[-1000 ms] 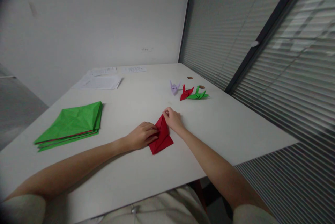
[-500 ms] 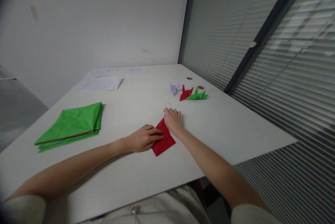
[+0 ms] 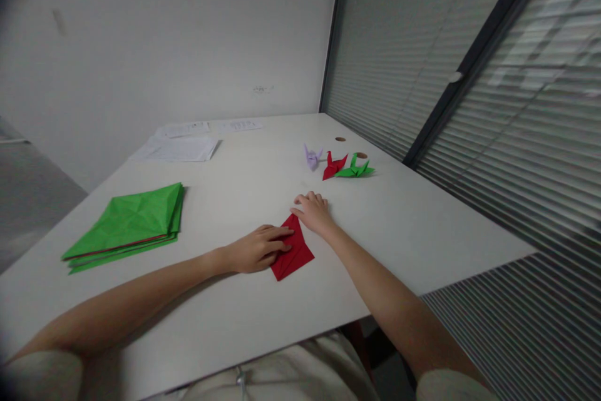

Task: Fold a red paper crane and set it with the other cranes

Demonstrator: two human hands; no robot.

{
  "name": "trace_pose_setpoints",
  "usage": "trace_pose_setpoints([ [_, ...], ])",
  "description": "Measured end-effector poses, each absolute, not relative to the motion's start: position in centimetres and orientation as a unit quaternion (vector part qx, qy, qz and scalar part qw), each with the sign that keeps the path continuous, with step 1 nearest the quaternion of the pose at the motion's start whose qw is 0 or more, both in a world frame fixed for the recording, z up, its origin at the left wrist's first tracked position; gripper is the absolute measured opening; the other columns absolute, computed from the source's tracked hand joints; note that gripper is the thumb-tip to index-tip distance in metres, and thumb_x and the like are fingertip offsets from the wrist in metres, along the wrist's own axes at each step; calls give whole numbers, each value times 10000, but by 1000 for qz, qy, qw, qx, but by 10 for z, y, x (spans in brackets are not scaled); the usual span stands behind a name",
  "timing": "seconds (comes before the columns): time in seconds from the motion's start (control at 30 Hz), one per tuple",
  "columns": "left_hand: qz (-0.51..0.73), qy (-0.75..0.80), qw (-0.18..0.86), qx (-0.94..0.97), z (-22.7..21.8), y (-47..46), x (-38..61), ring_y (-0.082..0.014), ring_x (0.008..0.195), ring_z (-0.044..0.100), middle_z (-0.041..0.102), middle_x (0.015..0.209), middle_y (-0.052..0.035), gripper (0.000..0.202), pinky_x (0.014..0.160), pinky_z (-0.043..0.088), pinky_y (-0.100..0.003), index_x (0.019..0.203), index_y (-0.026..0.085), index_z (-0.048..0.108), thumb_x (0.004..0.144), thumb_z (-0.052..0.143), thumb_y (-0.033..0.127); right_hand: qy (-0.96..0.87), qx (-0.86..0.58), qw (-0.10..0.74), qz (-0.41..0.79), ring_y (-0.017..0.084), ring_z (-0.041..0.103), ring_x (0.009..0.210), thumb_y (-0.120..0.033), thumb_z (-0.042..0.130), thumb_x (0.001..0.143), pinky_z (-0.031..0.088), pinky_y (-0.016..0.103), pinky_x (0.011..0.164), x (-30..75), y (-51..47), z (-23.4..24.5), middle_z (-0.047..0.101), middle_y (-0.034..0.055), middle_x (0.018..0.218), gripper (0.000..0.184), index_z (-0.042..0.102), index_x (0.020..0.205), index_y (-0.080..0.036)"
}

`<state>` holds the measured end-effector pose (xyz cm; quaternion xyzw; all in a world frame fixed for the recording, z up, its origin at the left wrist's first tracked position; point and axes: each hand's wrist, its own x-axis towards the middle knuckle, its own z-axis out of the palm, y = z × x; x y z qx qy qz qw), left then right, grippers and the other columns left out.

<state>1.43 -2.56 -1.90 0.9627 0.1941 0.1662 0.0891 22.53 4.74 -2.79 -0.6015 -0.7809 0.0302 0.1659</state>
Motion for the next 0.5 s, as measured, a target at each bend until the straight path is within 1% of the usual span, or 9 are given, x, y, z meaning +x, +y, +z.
trace_pose_setpoints([
  [0.07,154,187,97,965,-19,-25,14,-244,1267,469,470,1400,-155,346,1080,361,-397,1153,159,613,834,487,114,-775,-611,160,15,281,501,1043,-417,549,874,358,413,880,225,47,-29,569,98,1081,252,623,1049,-252],
  [0.13,150,186,100,966,-20,-25,14,-244,1291,452,469,1402,-159,355,1100,351,-392,1163,150,604,834,477,106,-772,-614,160,20,277,505,1032,-387,493,908,361,411,872,225,48,-28,571,97,1067,232,625,1039,-249],
  [0.23,155,184,106,965,-22,-24,14,-242,1316,429,462,1407,-167,362,1117,341,-388,1174,142,593,837,466,98,-765,-618,178,42,259,522,993,-370,398,948,368,400,861,225,48,-27,585,93,1027,281,636,1024,-243],
  [0.27,157,183,109,964,-22,-24,14,-240,1319,427,460,1408,-166,365,1118,344,-386,1176,143,590,837,465,94,-764,-616,188,46,256,521,996,-393,404,943,368,398,868,225,47,-26,585,93,1033,290,636,1036,-246],
  [0.33,161,183,113,963,-23,-24,14,-240,1320,426,455,1413,-160,365,1114,354,-384,1175,150,589,836,467,91,-773,-603,195,43,269,503,1038,-475,479,895,361,408,895,224,46,-26,566,99,1095,333,621,1109,-262],
  [0.43,158,185,115,963,-21,-25,14,-247,1320,428,454,1413,-158,360,1108,364,-381,1176,149,588,842,466,97,-795,-585,160,33,312,460,1112,-570,554,814,340,451,938,223,44,-27,512,118,1202,511,564,1239,-287],
  [0.5,152,186,114,964,-19,-26,14,-248,1318,432,455,1412,-160,359,1106,367,-378,1181,145,586,846,462,101,-789,-598,138,34,327,445,1137,-580,542,816,328,473,954,223,45,-30,493,127,1234,543,541,1275,-291],
])
